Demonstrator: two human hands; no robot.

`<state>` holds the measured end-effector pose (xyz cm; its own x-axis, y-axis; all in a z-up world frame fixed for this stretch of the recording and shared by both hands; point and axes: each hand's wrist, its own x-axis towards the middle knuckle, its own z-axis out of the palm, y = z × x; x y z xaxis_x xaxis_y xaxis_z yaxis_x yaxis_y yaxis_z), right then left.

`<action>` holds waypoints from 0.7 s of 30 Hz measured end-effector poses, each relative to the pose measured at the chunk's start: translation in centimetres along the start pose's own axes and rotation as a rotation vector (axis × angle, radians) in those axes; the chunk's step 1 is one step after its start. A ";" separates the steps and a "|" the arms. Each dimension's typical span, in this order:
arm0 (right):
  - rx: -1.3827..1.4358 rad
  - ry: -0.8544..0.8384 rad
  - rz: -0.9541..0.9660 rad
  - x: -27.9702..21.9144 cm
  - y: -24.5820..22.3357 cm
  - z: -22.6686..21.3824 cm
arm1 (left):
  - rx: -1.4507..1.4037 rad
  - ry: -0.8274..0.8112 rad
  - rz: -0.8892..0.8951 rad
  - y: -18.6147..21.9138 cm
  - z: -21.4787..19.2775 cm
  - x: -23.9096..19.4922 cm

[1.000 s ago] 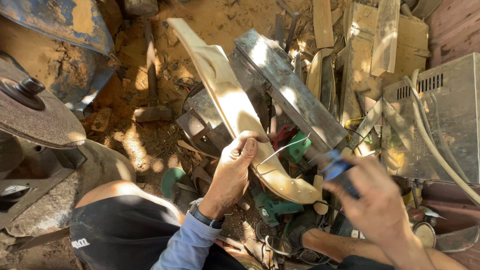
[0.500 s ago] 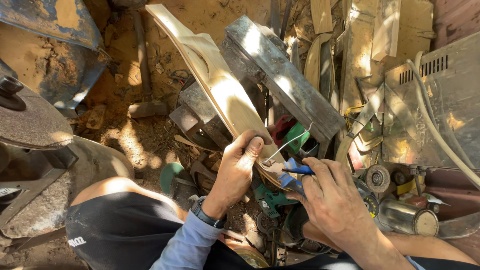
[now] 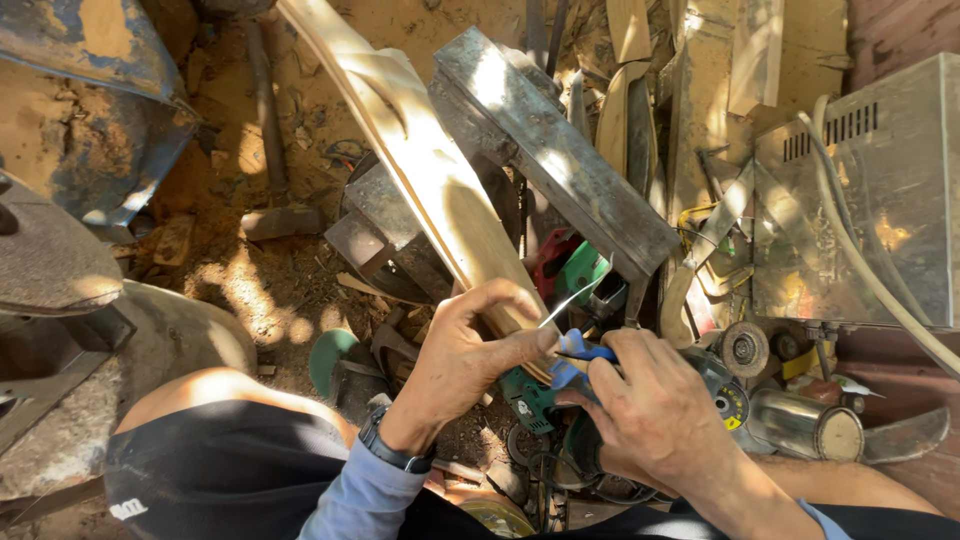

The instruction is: The person assembles a curved wooden piece by inserting a wire through pre-drilled holes and securing it with pliers. They use a power drill to create holes and repeatedly adjust the wire to ensure it is properly seated.

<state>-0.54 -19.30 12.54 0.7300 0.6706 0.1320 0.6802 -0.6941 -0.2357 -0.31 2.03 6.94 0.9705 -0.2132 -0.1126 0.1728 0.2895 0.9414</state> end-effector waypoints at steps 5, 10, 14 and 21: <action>0.069 0.048 -0.006 -0.3 -0.2 0.4 | 0.019 0.055 -0.020 -0.5 0.0 0.1; 0.121 0.011 0.037 -0.3 0.4 0.8 | 0.059 0.161 0.007 -1.3 -0.1 0.6; 0.488 -0.267 0.113 -0.3 4.3 0.0 | 0.000 0.234 -0.023 -1.8 -1.1 0.9; -0.021 -0.048 0.680 2.2 10.0 4.0 | 0.055 0.196 -0.025 -2.3 -1.0 1.0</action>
<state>7.63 -23.74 6.66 0.9922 0.0940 -0.0817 0.0727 -0.9698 -0.2327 0.48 2.07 4.33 0.9811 -0.0320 -0.1908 0.1929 0.2338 0.9529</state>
